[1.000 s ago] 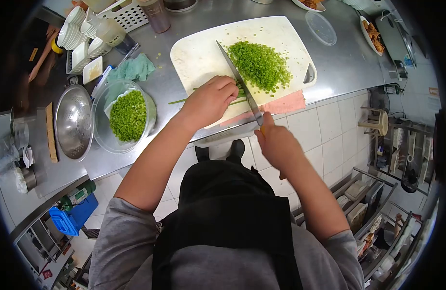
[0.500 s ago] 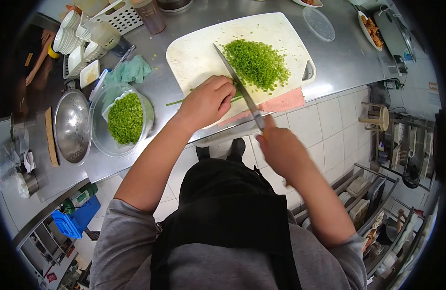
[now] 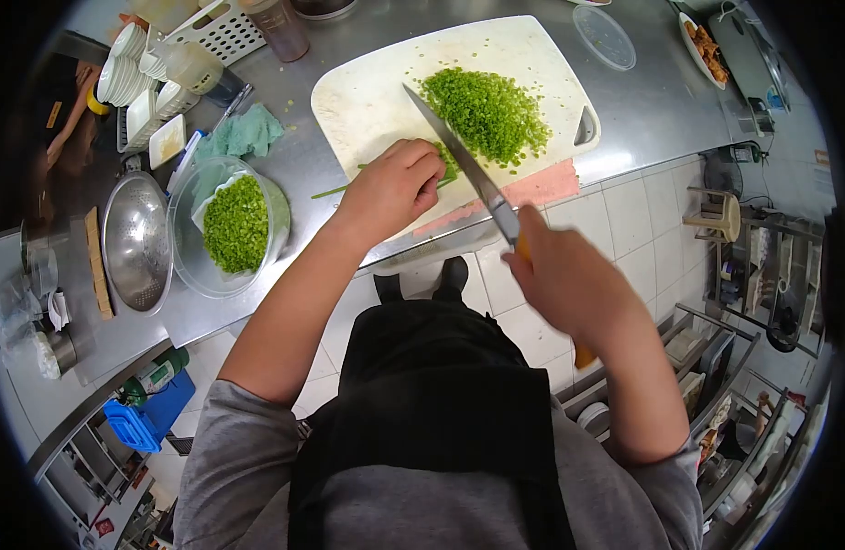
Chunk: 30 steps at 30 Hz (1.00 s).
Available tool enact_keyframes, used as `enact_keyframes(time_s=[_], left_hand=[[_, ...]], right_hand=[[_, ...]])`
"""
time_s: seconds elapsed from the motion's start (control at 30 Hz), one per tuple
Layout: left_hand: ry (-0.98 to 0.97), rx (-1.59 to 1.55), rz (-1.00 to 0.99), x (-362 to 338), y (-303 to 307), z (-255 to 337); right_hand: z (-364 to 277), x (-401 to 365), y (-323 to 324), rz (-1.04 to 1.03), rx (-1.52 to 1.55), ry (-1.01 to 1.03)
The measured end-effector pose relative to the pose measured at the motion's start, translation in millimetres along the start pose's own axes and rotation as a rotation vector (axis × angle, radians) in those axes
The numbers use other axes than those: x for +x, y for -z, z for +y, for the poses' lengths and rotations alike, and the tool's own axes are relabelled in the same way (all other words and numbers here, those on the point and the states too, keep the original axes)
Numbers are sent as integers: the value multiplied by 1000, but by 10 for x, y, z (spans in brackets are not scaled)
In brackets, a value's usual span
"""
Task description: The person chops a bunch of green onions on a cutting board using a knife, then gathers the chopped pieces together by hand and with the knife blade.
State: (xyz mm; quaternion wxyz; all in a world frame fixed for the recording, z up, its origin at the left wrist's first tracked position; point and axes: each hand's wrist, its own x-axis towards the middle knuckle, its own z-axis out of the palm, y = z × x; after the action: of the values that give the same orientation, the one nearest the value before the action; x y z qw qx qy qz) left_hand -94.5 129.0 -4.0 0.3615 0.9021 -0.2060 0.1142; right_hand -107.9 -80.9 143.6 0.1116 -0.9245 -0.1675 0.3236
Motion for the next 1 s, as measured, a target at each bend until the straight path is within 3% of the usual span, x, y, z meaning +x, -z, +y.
enact_keyframes(time_s=[0.1, 0.23, 0.33, 0.43, 0.53, 0.6, 0.67, 0.7, 0.73, 0.8, 1.0], left_hand=[[-6, 4, 24, -2, -19, -9], [10, -7, -2, -13, -7, 3], [-15, -22, 39, 8, -22, -7], [-25, -10, 65, 8, -32, 11], [-30, 5, 69, 11, -19, 8], [-25, 0, 41, -3, -18, -7], [-29, -4, 51, -5, -25, -1], [-22, -1, 66, -7, -19, 3], [-25, 1, 65, -7, -6, 11], [-20, -23, 49, -5, 18, 18], [-27, -21, 59, -7, -9, -5]], right_hand=[[114, 156, -496, 10, -44, -59], [43, 175, -40, 26, -17, -4], [23, -62, -108, -61, -42, -72], [92, 271, -524, 31, -72, -58], [156, 388, -154, 67, -9, 95], [3, 221, 309, 25, -6, 81], [-188, 47, 655, -220, 121, -154], [-238, -12, 707, -246, 87, -177], [-186, -54, 609, -242, 89, -177], [-71, -137, 354, 24, -79, 73], [-118, -63, -281, -34, -48, -115]])
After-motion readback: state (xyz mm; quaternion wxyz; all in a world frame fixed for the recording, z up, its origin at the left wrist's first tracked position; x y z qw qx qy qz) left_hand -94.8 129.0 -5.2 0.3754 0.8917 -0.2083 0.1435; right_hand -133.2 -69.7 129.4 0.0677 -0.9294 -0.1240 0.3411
